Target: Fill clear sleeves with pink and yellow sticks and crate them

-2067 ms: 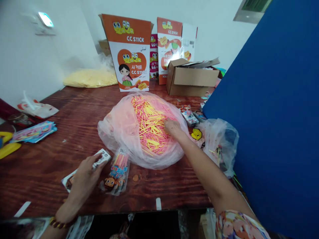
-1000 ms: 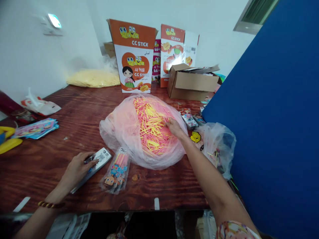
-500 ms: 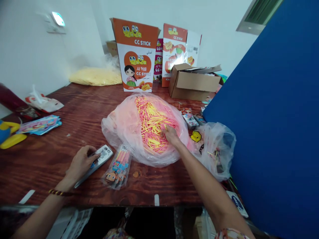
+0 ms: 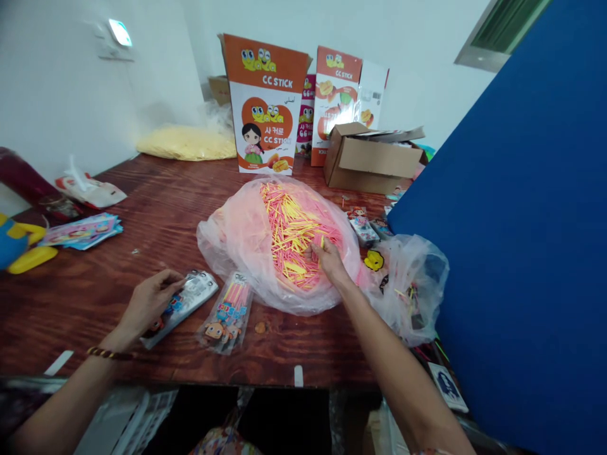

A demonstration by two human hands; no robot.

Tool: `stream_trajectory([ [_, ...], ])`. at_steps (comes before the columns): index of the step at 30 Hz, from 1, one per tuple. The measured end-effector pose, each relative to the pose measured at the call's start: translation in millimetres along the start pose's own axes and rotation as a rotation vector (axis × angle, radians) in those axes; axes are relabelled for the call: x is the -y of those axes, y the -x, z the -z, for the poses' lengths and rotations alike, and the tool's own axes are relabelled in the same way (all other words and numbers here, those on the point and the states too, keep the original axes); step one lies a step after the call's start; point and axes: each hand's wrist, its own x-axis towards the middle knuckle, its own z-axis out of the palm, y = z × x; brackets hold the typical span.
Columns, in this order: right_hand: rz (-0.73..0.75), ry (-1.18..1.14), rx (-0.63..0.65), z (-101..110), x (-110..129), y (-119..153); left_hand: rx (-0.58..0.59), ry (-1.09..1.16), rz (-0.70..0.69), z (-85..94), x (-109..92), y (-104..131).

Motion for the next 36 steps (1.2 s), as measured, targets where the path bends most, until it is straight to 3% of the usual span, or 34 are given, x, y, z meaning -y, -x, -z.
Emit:
stream_trajectory([
  [6,0.034,-0.029,0.016,-6,-15,23,-0.016,0.024,0.037,8.0,2,2],
  [17,0.018,0.042,-0.018,-7,-24,28,0.058,0.038,-0.009,18.0,-8,-5],
  [21,0.021,0.097,-0.002,-9,-27,31,0.098,0.029,-0.100,21.4,-17,-3],
  [24,0.024,0.144,-0.025,-8,-31,28,0.100,-0.110,-0.167,18.7,-20,-3],
  [32,0.067,0.139,-0.072,-9,-27,32,0.023,-0.250,-0.064,14.6,-13,0],
  [36,0.055,0.147,-0.064,-10,-20,33,-0.025,-0.008,-0.012,27.4,-17,-4],
])
